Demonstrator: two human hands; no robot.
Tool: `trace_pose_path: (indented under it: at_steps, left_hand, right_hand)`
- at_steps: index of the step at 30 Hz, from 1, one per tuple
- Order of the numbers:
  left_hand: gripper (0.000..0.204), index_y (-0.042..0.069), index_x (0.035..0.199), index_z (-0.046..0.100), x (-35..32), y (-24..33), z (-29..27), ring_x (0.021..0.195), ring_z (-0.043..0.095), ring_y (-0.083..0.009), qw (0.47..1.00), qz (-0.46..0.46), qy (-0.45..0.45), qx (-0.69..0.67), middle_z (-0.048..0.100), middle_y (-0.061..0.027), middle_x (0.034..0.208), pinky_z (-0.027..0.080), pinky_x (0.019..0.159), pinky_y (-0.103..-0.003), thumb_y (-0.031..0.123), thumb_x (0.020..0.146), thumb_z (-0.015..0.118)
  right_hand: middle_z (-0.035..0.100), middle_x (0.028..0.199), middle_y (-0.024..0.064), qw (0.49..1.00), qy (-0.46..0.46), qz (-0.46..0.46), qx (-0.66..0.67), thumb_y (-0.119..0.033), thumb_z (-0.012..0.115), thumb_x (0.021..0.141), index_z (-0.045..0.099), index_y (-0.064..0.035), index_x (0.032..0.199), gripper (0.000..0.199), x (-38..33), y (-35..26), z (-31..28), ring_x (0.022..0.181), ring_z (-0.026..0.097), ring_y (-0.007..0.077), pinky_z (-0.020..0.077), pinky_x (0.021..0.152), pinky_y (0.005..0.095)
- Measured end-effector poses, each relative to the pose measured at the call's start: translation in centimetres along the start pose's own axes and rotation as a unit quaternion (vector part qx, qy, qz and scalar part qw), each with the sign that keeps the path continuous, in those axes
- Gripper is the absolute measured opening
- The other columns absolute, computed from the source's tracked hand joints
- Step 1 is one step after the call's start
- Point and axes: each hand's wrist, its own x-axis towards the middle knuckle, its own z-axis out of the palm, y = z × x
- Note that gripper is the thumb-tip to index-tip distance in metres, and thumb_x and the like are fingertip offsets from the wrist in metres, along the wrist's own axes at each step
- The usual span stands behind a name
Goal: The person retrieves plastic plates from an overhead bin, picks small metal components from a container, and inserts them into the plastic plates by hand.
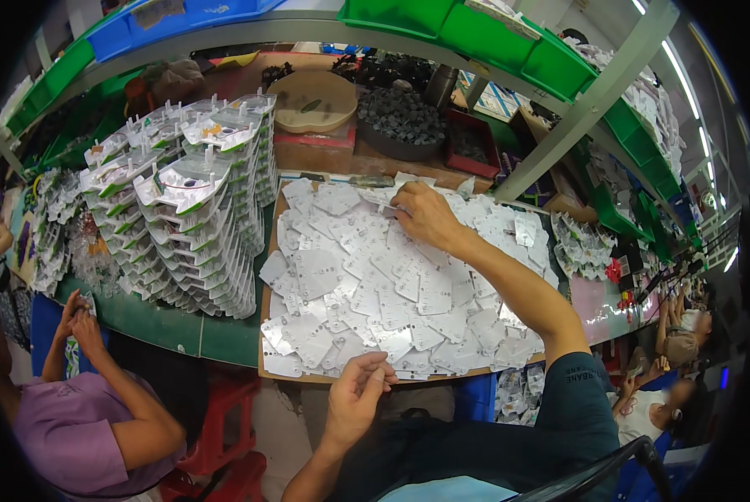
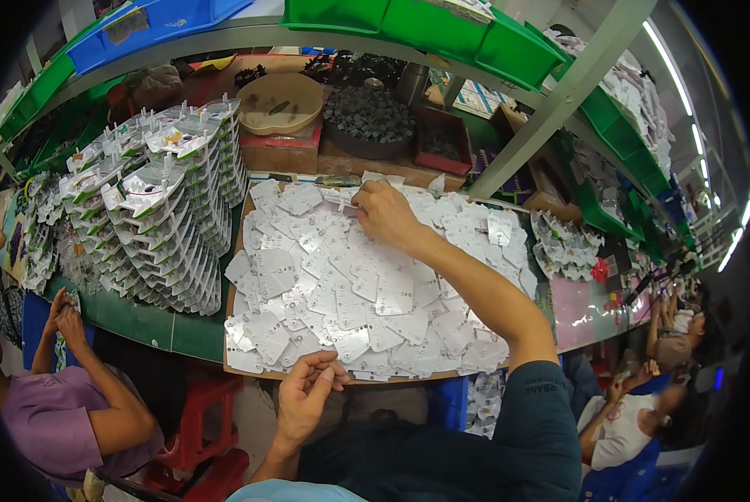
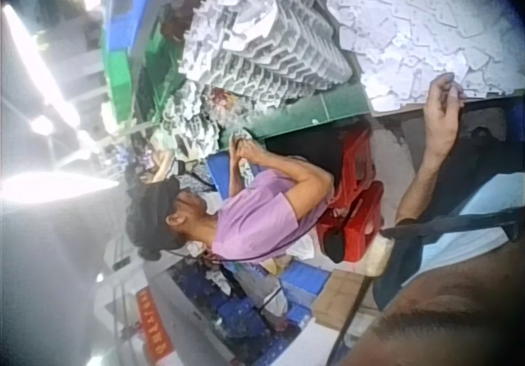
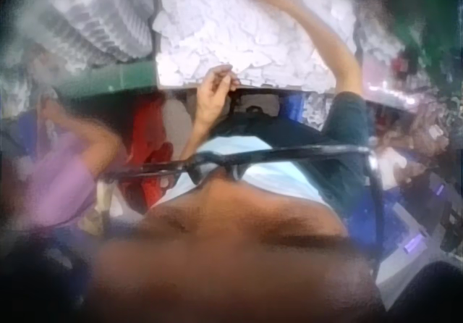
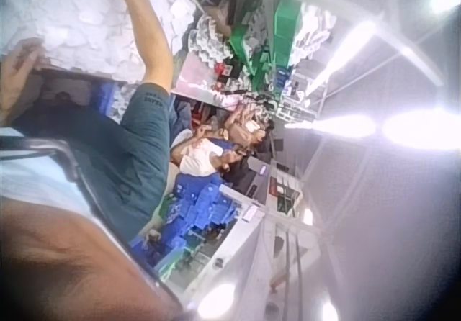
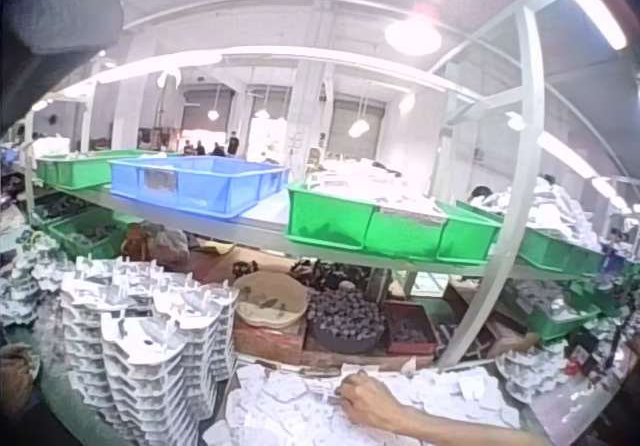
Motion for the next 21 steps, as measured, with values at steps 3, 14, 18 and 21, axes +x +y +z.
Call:
trace_pose_path:
  at_steps: [3, 14, 18, 21]
  left_hand:
    - [0.025, -0.005, 0.125, 0.054, 0.0, -0.1, -0.1, 0.093, 0.066, -0.0164, 1.000, 0.004, -0.001, 0.003, 0.066, -0.0104, 0.102, 0.053, 0.081, -0.027, 0.004, 0.102, 0.053]
    - [0.025, -0.004, 0.125, 0.055, -0.2, 0.2, -0.2, 0.092, 0.065, -0.0144, 1.000, 0.004, 0.004, -0.007, 0.066, -0.0103, 0.102, 0.052, 0.080, -0.026, 0.003, 0.102, 0.052]
    - [0.025, -0.004, 0.125, 0.055, -0.2, 0.1, 0.0, 0.092, 0.065, -0.0143, 1.000, 0.002, 0.001, 0.000, 0.066, -0.0106, 0.103, 0.052, 0.080, -0.026, 0.004, 0.102, 0.052]
    - [0.025, -0.005, 0.125, 0.055, -0.3, 0.0, 0.0, 0.092, 0.065, -0.0145, 1.000, 0.000, 0.004, 0.007, 0.066, -0.0109, 0.103, 0.053, 0.080, -0.026, 0.004, 0.102, 0.052]
  right_hand:
    - [0.064, 0.093, 0.0143, 1.000, 0.016, 0.020, 0.008, -0.008, 0.065, 0.081, 0.073, -0.0026, 0.093, 0.015, 0.2, -0.5, -0.1, 0.094, 0.062, 0.0335, 0.0512, 0.080, 0.0445]
    - [0.069, 0.087, 0.0146, 0.977, 0.144, 0.042, 0.153, -0.001, 0.066, 0.082, 0.072, 0.0004, 0.092, 0.012, -0.2, -1.0, 0.1, 0.079, 0.067, 0.0326, 0.0532, 0.071, 0.0404]
    - [0.068, 0.089, 0.0131, 0.990, 0.108, -0.031, 0.083, 0.001, 0.066, 0.080, 0.071, -0.0011, 0.092, 0.013, -0.3, 0.0, 0.5, 0.085, 0.066, 0.0314, 0.0524, 0.075, 0.0409]
    - [0.067, 0.092, 0.0117, 0.994, 0.065, -0.092, -0.011, 0.002, 0.066, 0.078, 0.070, -0.0027, 0.093, 0.017, -0.5, 0.6, 0.6, 0.091, 0.063, 0.0310, 0.0510, 0.080, 0.0413]
